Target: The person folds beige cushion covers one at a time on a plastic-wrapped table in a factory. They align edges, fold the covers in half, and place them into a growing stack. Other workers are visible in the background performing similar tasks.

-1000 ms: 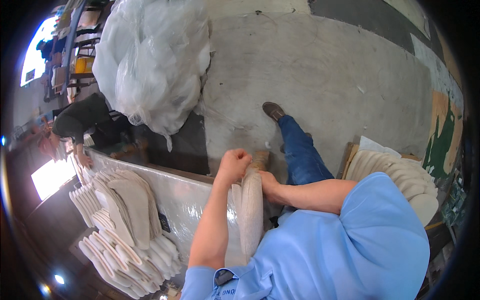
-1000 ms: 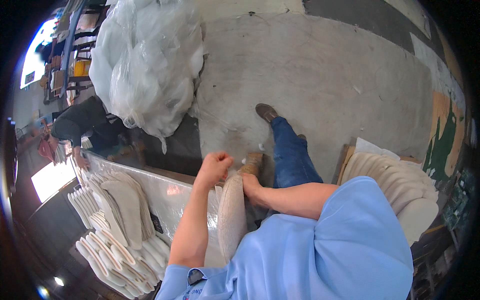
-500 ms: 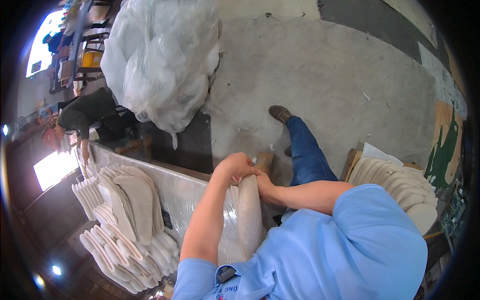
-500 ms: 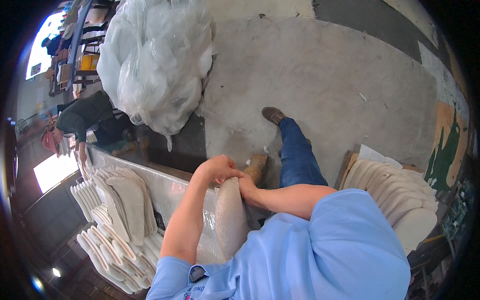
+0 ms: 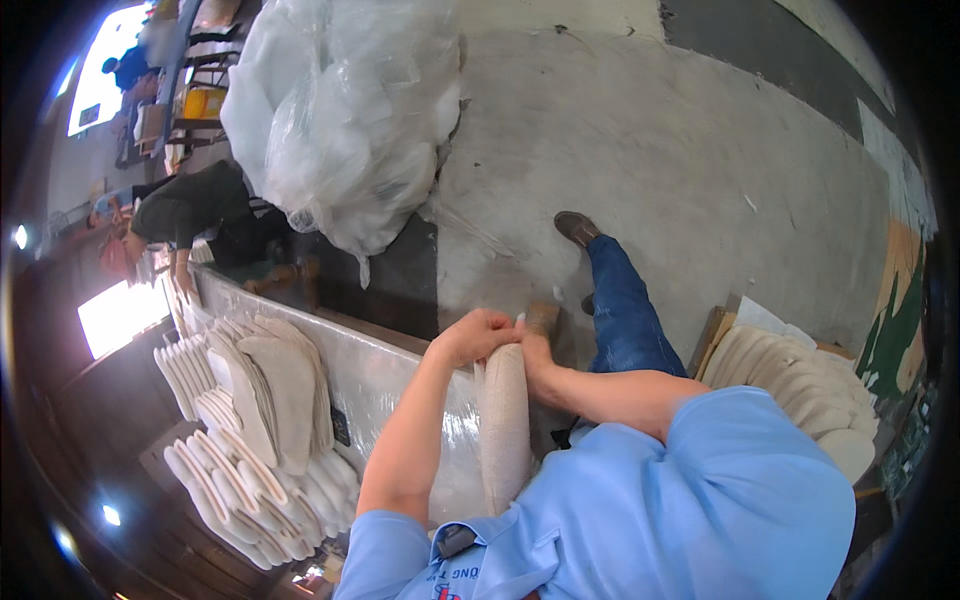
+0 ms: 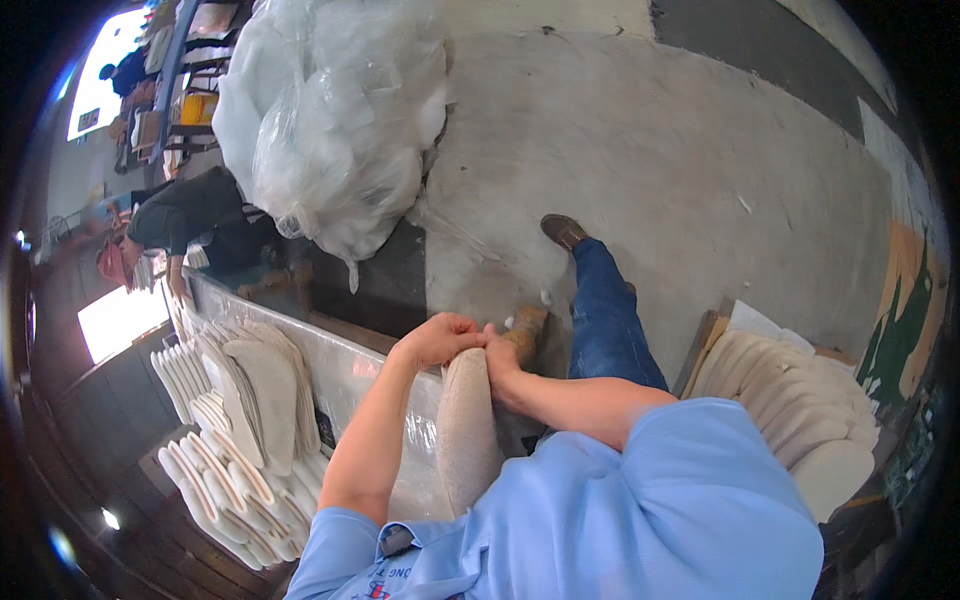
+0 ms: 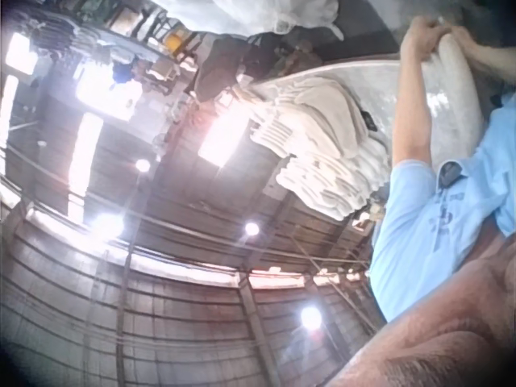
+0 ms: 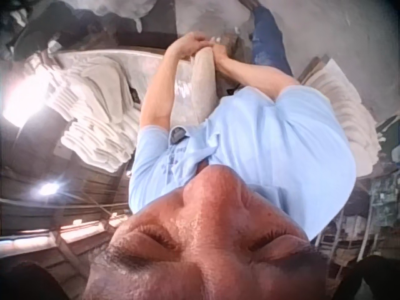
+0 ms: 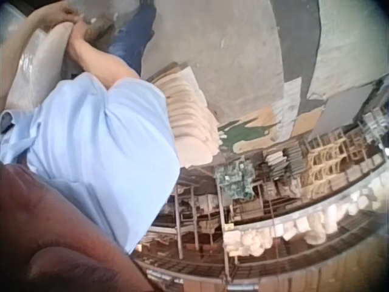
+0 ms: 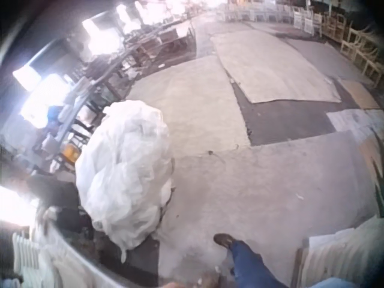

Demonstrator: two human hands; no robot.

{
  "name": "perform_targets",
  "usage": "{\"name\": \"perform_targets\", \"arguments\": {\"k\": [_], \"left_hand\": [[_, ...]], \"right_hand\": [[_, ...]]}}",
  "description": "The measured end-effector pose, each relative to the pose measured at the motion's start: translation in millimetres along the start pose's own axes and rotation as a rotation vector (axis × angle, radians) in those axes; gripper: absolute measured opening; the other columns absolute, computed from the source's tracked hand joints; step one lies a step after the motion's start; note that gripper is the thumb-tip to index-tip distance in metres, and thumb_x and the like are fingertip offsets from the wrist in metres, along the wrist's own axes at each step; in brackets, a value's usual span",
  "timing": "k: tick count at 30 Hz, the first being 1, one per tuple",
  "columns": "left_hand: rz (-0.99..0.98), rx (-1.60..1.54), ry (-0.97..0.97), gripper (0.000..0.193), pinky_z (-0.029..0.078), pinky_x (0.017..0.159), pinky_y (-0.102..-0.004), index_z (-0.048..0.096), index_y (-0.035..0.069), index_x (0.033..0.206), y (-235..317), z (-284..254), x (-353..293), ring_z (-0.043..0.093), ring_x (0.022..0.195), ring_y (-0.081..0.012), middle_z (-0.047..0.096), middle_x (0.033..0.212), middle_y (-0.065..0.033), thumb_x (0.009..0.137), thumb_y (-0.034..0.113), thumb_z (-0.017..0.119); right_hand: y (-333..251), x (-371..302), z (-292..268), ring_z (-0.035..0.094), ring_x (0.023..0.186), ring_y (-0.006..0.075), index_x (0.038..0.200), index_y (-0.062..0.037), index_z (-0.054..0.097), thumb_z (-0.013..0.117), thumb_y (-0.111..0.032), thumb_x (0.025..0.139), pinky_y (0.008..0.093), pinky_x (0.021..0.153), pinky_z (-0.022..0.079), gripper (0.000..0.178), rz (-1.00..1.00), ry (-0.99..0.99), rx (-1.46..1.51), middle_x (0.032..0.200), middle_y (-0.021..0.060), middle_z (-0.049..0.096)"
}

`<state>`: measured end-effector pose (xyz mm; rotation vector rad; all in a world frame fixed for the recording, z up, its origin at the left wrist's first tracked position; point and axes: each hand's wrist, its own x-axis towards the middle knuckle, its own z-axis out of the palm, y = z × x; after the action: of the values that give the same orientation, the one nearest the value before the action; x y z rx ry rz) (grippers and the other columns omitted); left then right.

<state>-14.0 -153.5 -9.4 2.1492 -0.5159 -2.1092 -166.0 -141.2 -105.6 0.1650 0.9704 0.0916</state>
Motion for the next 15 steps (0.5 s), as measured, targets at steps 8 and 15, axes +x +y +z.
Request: {"name": "perform_targets", "arguments": {"k": [8,15], "left_hand": [[0.080,-0.459,0.141,0.028,0.044,0.059,-0.0294,0.069,0.007,0.082,3.8,11.9,44.0,0.056,0.067,-0.0091,0.064,0.074,0.0011,0.101,0.027,0.074],[0.173,-0.767,0.278,0.027,0.044,0.058,-0.0304,0.068,0.007,0.080,-31.8,35.9,65.1,0.056,0.065,-0.0087,0.064,0.073,0.0018,0.101,0.024,0.073]], "right_hand": [[-80.8,-33.9,35.8,0.069,0.086,0.0258,0.110,-0.0090,0.066,0.042,-0.061,0.111,0.0414,0.078,0.057,0.057,-0.031,0.111,-0.229,0.097,0.0115,0.069],[-76.5,-0.3,19.9,0.065,0.073,0.0181,0.091,-0.0112,0.069,0.060,-0.053,0.107,0.0370,0.068,0.052,0.045,-0.035,0.277,-0.450,0.083,0.0039,0.067]]}}
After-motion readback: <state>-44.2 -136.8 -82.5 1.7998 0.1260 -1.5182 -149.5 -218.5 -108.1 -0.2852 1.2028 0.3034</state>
